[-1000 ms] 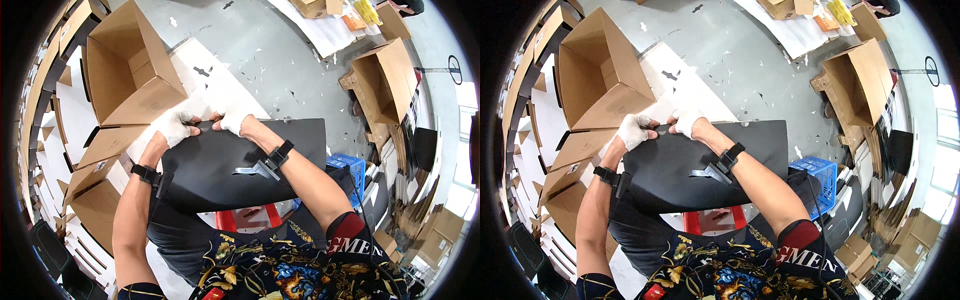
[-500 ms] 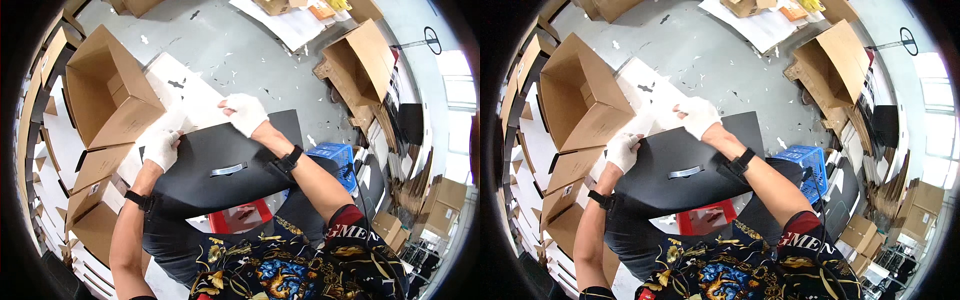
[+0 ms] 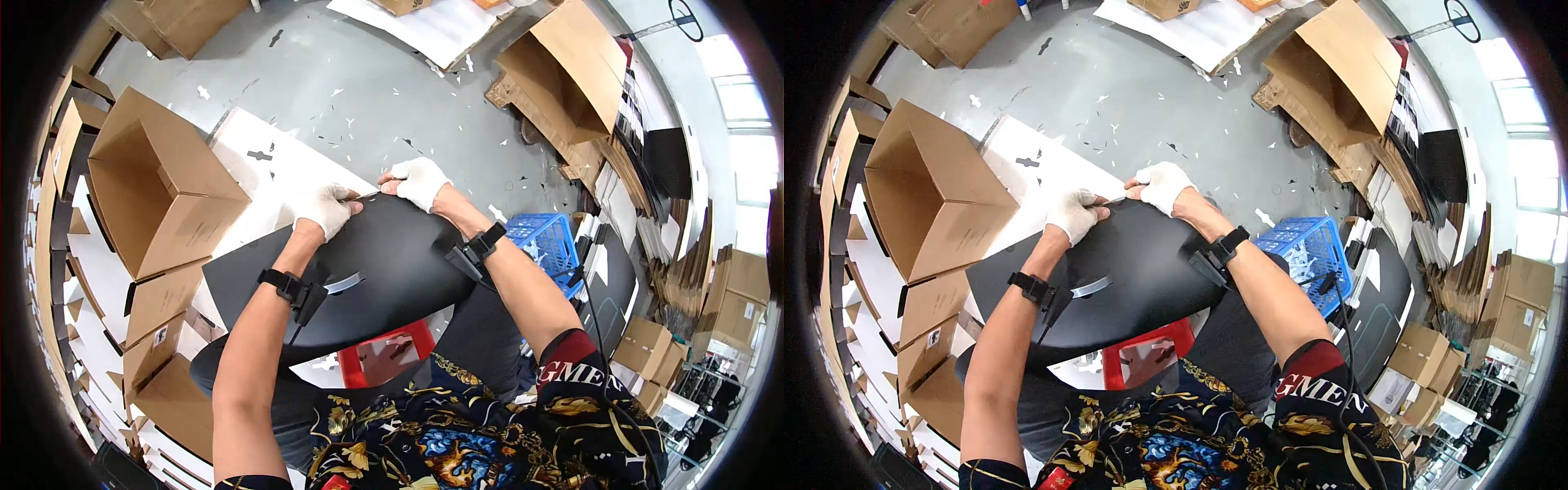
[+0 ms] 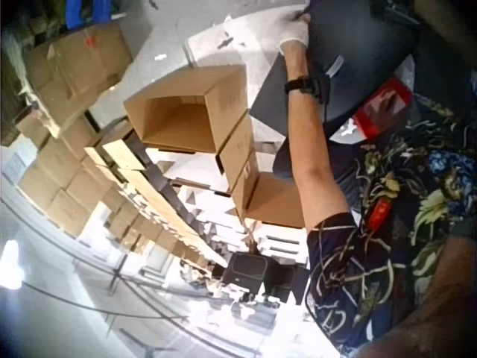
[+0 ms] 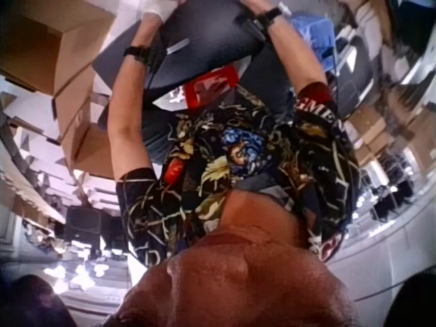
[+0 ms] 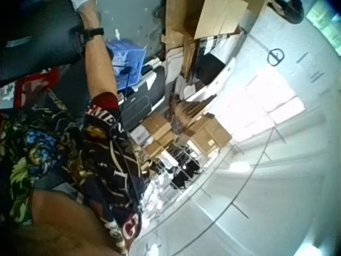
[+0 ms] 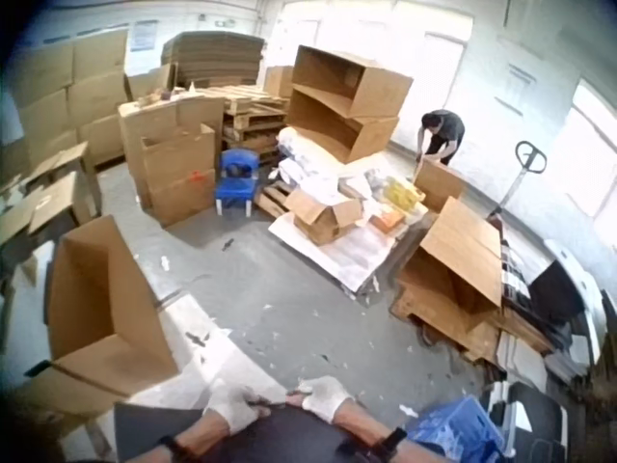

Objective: The person assembles flat-packed cardboard boxes by folding the panels and inserting white plastic tabs into designated slots to secure the structure. They handle multiple units sequentially, picking up new panels from a stack, folding them into shape, and placing the finished boxes into a pile.

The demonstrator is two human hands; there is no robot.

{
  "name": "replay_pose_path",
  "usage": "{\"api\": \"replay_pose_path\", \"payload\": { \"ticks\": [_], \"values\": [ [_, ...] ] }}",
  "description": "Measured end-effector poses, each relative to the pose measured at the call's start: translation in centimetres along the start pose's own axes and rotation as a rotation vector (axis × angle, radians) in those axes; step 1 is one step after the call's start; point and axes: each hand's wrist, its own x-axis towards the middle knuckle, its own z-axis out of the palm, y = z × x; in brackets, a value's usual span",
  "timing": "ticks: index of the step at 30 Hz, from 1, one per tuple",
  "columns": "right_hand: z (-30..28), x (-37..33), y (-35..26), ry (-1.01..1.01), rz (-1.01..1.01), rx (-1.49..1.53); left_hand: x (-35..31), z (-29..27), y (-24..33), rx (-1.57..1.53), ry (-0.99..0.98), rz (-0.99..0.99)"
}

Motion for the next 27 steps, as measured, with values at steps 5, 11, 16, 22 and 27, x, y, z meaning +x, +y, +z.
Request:
{"api": "replay_pose_path", "payload": {
  "ticks": [5, 11, 16, 22, 27],
  "values": [
    [-0.2, 0.2, 0.5, -0.01, -0.095, 0.013, 0.3, 0.9, -1.2, -0.073, 0.092, 0.019],
    [-0.7, 0.7, 0.3, -0.055, -0.01, -0.139, -0.2, -0.3, 0.3, -0.206, 0.007, -0.043],
    [-0.8, 1.0, -0.6, -0.105, 0.013, -0.099, 0.6, -0.2, 0.0, -0.258, -0.026, -0.04],
    [-0.2, 1.5, -0.4, -0.142, -0.029, -0.263, 1.2, 0.2, -0.2, -0.254, -0.051, -0.018],
    [-0.3, 3.8, 0.2, -0.114, 0.046, -0.227, 2.5, -0.4, 0.6, -0.384, -0.044, -0.199]
  ]
}}
